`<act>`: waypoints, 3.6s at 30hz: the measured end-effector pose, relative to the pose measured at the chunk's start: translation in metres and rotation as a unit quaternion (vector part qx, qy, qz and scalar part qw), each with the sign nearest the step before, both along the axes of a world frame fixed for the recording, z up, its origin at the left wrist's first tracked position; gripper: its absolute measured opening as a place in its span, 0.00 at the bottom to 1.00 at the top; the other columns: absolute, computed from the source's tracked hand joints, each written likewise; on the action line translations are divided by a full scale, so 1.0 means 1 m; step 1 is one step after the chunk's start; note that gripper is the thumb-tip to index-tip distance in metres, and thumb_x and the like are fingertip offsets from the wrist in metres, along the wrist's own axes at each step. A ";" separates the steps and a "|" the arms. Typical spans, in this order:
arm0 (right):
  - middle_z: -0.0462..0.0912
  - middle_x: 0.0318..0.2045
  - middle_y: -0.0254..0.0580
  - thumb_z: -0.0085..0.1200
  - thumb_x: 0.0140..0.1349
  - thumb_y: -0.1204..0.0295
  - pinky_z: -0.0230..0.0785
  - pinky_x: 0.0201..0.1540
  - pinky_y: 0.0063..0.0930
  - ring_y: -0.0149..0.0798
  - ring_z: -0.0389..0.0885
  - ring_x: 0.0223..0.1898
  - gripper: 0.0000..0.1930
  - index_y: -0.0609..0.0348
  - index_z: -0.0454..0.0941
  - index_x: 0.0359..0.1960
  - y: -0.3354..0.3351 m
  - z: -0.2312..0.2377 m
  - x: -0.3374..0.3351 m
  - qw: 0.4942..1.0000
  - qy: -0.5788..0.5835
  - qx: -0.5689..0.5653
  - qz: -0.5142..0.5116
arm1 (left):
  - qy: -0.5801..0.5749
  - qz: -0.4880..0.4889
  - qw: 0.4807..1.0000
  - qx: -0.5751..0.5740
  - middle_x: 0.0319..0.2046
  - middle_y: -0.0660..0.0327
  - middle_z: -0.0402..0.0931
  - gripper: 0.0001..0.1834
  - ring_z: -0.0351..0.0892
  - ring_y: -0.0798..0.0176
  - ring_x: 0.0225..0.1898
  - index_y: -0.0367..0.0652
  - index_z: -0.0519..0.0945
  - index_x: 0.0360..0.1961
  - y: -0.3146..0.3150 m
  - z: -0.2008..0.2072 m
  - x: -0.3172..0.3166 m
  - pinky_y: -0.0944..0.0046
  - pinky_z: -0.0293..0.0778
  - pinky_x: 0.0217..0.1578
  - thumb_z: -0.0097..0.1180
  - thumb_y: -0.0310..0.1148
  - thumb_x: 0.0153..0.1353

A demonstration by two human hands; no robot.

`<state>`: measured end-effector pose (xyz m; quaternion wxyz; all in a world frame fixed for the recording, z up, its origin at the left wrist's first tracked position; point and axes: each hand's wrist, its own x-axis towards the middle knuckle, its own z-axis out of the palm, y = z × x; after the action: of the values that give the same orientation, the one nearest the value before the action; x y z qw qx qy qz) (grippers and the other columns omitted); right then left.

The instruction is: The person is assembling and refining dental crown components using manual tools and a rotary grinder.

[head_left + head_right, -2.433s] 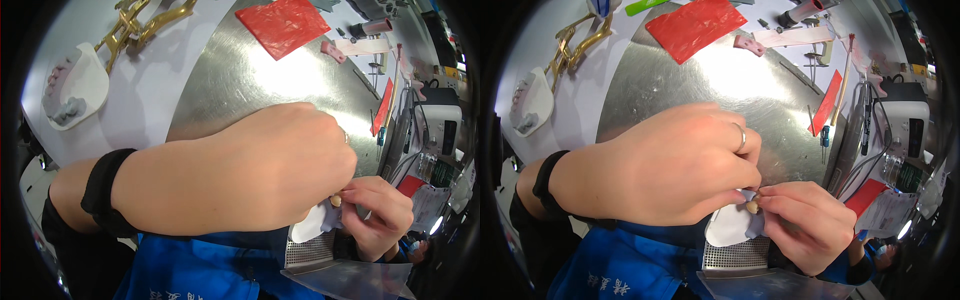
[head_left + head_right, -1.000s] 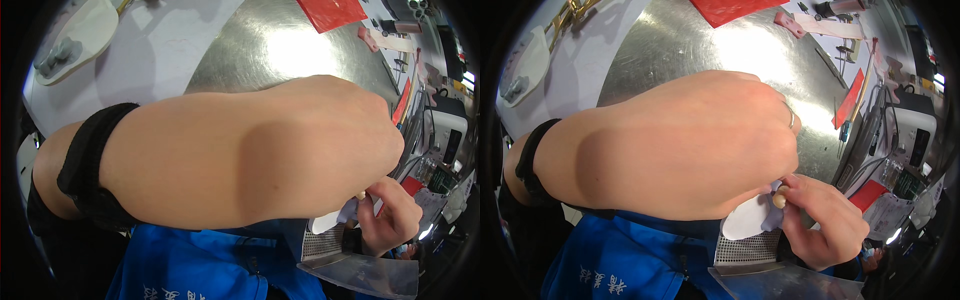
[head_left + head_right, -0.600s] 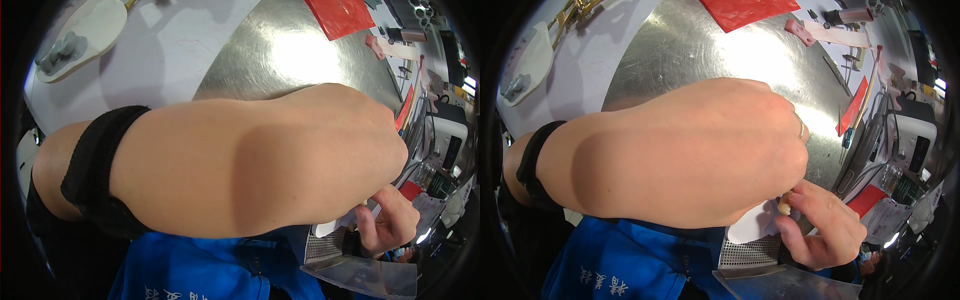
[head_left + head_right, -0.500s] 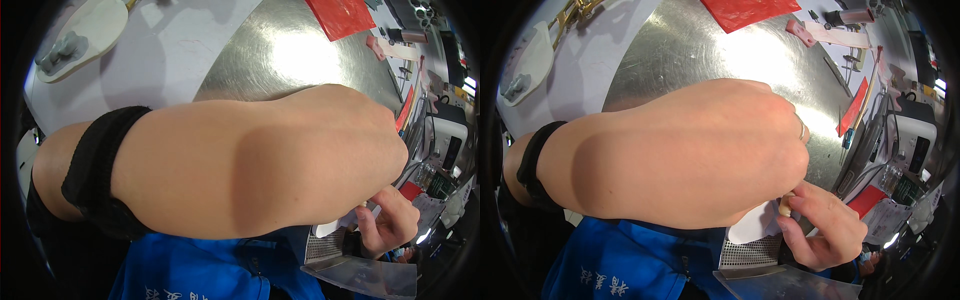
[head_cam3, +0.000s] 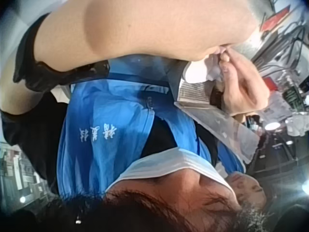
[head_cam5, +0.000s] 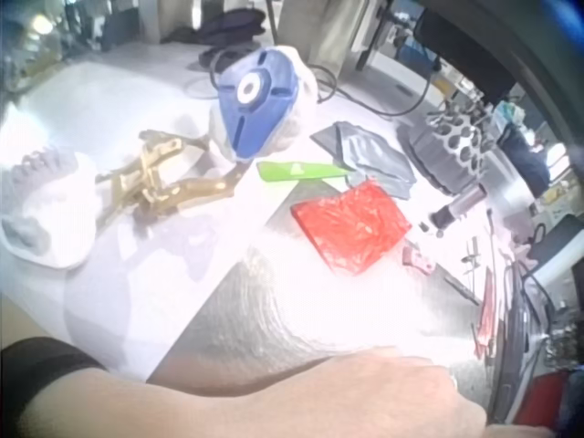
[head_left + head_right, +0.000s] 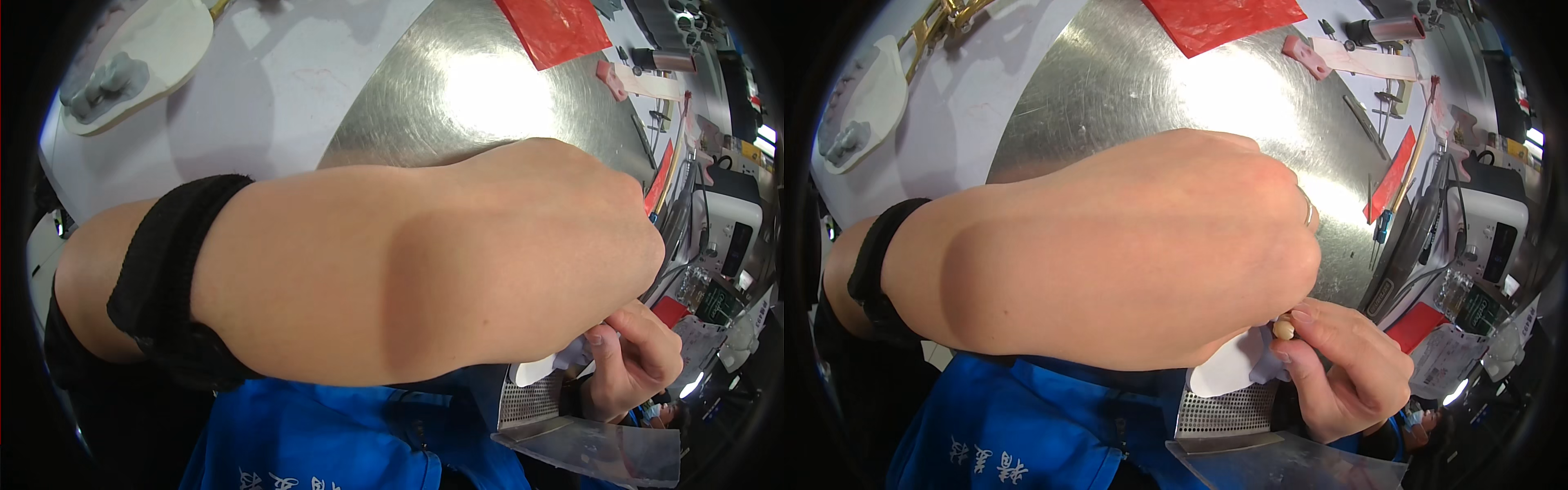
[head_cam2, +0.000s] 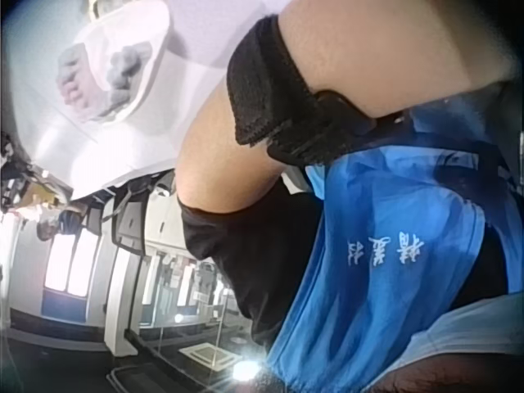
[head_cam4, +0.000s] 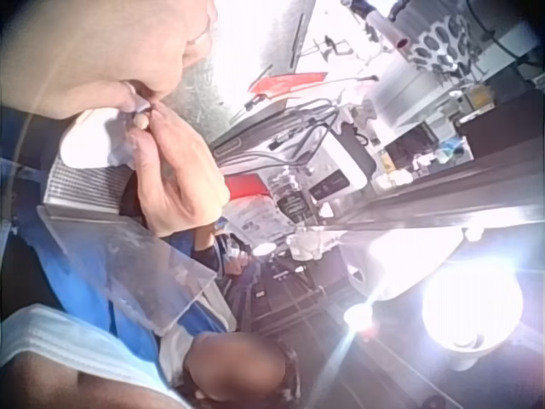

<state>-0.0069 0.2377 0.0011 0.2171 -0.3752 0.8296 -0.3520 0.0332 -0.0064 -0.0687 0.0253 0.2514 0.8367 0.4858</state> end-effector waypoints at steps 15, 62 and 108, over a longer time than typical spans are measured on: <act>0.88 0.38 0.67 0.72 0.45 0.87 0.84 0.42 0.38 0.55 0.92 0.38 0.18 0.74 0.85 0.41 0.000 -0.002 -0.011 0.994 0.035 -0.016 0.100 | -0.034 -0.041 0.998 0.020 0.17 0.55 0.77 0.05 0.81 0.53 0.22 0.39 0.80 0.18 -0.007 0.005 -0.006 0.56 0.76 0.24 0.64 0.25 0.46; 0.84 0.31 0.38 0.69 0.54 0.83 0.68 0.27 0.20 0.25 0.78 0.26 0.14 0.66 0.86 0.43 0.023 -0.009 -0.048 0.957 0.117 0.021 -0.266 | -0.048 0.049 0.997 -0.026 0.48 0.50 0.71 0.42 0.72 0.45 0.47 0.34 0.74 0.59 0.031 0.033 0.026 0.51 0.72 0.51 0.77 0.45 0.47; 0.86 0.31 0.36 0.70 0.52 0.79 0.75 0.32 0.26 0.36 0.83 0.30 0.08 0.60 0.90 0.36 0.013 -0.011 -0.026 0.970 -0.022 -0.241 -0.015 | -0.056 0.036 0.989 0.130 0.46 0.60 0.83 0.37 0.82 0.55 0.41 0.41 0.78 0.54 0.045 0.021 0.012 0.60 0.81 0.41 0.78 0.32 0.38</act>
<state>-0.0332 0.2505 -0.0097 0.1329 -0.3958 0.7213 -0.5527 0.0452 0.0389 -0.0473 0.0216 0.1943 0.7726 0.6040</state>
